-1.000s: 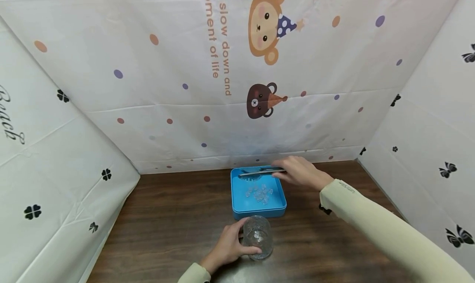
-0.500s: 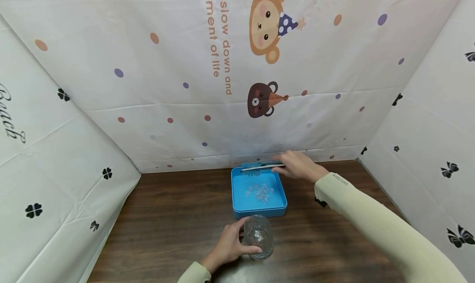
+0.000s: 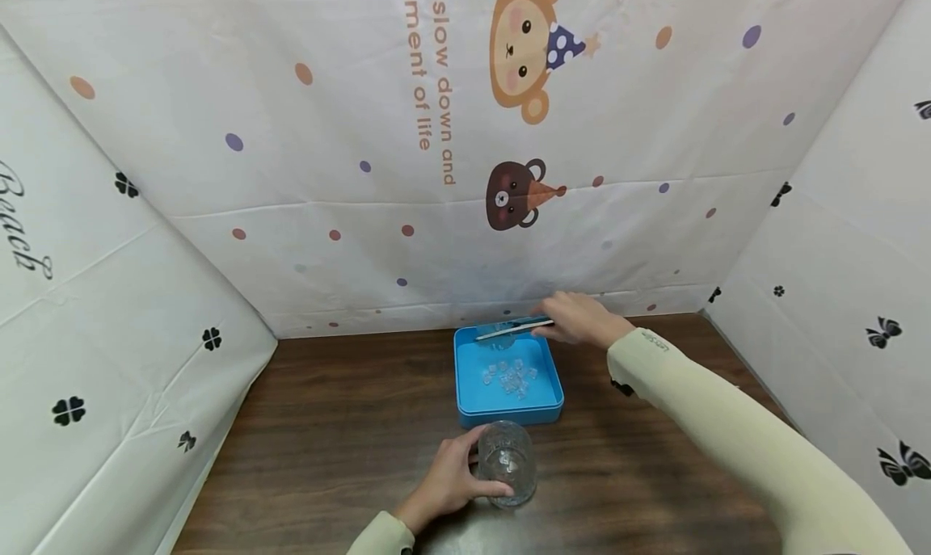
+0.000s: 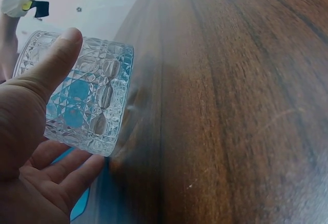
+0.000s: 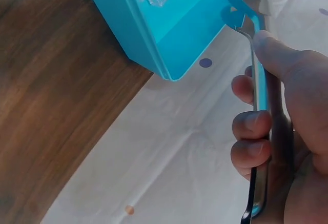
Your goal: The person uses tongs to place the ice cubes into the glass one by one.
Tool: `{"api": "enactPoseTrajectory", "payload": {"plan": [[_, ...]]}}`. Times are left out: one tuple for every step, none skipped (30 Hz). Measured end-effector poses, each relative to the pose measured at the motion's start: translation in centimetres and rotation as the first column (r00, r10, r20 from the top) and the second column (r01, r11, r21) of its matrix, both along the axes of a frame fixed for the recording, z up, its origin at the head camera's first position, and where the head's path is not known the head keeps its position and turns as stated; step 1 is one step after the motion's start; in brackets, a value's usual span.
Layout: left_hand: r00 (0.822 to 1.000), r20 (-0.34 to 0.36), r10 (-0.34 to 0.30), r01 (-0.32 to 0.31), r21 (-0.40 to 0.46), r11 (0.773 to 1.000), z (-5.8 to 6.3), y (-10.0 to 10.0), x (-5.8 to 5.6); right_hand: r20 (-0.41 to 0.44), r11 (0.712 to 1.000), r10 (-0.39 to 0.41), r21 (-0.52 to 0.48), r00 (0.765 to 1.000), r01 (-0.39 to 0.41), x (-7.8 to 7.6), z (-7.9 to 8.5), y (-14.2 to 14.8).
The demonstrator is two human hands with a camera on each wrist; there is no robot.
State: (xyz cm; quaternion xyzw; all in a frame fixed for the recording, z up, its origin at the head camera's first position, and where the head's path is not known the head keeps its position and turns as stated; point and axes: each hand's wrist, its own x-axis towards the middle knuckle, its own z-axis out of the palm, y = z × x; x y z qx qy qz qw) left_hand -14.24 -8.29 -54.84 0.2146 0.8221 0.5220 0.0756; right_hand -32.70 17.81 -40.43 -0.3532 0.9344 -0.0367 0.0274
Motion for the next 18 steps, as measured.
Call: {"api": "enactPoseTrajectory", "payload": {"plan": [[1.000, 0.002, 0.000, 0.000, 0.001, 1.000, 0.0, 0.0, 0.0, 0.008, 1.000, -0.003, 0.011, 1.000, 0.003, -0.1, 0.1, -0.2], [1.000, 0.003, -0.001, 0.001, 0.003, 1.000, 0.0, 0.0, 0.0, 0.015, 1.000, -0.004, 0.020, 1.000, 0.004, -0.1, 0.3, -0.4], [1.000, 0.007, -0.001, 0.001, 0.005, 1.000, 0.0, 0.0, 0.0, 0.021, 1.000, -0.004, 0.028, 1.000, 0.003, -0.2, 0.4, -0.5], [1.000, 0.008, -0.002, 0.002, 0.005, 1.000, 0.0, 0.0, 0.0, 0.027, 0.999, -0.003, 0.034, 1.000, 0.002, -0.2, 0.4, -0.7], [1.000, 0.008, -0.003, 0.003, 0.006, 1.000, 0.0, 0.0, -0.1, 0.033, 0.999, -0.002, 0.039, 0.999, 0.001, -0.2, 0.6, -0.9], [1.000, 0.012, -0.003, 0.003, 0.007, 1.000, 0.0, 0.0, -0.1, 0.038, 0.999, 0.002, 0.043, 0.999, -0.003, -0.2, 0.6, -1.1], [1.000, 0.012, -0.005, 0.005, 0.009, 1.000, 0.0, 0.0, -0.1, 0.040, 0.999, 0.004, 0.047, 0.999, -0.006, -0.2, 0.6, -1.3], [1.000, 0.010, -0.007, 0.007, 0.012, 1.000, 0.0, -0.1, -0.1, 0.044, 0.999, 0.008, 0.048, 0.999, -0.010, -0.2, 0.7, -1.5], [1.000, 0.007, -0.006, 0.006, 0.012, 1.000, 0.0, -0.1, -0.1, 0.047, 0.999, 0.012, 0.052, 0.999, -0.014, -0.2, 0.6, -1.6], [1.000, 0.006, -0.007, 0.007, 0.013, 1.000, 0.0, -0.1, -0.1, 0.051, 0.998, 0.013, 0.057, 0.999, -0.016, -0.3, 0.6, -1.8], [1.000, 0.004, -0.008, 0.008, 0.015, 1.000, 0.0, -0.1, -0.1, 0.052, 0.998, 0.016, 0.064, 0.999, -0.020, -0.2, 0.5, -2.0], [1.000, 0.005, -0.008, 0.008, 0.016, 1.000, 0.0, -0.1, -0.1, 0.056, 0.997, 0.015, 0.071, 0.998, -0.019, -0.2, 0.5, -2.1], [1.000, 0.006, -0.009, 0.008, 0.017, 1.000, 0.0, -0.2, -0.1, 0.059, 0.997, 0.013, 0.078, 0.998, -0.017, -0.2, 0.4, -2.2], [1.000, 0.006, -0.009, 0.009, 0.016, 1.000, 0.0, -0.2, -0.1, 0.063, 0.996, 0.010, 0.088, 0.998, -0.015, -0.2, 0.3, -2.3], [1.000, 0.006, -0.009, 0.009, 0.015, 1.000, -0.1, -0.2, -0.1, 0.063, 0.995, 0.008, 0.096, 0.998, -0.014, -0.1, 0.2, -2.4], [1.000, 0.008, -0.010, 0.010, 0.015, 1.000, -0.1, -0.2, -0.1, 0.063, 0.995, 0.004, 0.102, 0.998, -0.010, -0.1, 0.1, -2.4], [1.000, 0.007, -0.009, 0.009, 0.012, 1.000, -0.1, -0.2, -0.1, 0.063, 0.994, 0.004, 0.106, 0.998, -0.010, 0.1, 0.0, -2.5], [1.000, 0.007, -0.008, 0.008, 0.008, 1.000, -0.1, -0.2, -0.1, 0.063, 0.994, 0.003, 0.107, 0.998, -0.010, 0.1, -0.1, -2.5]]}}
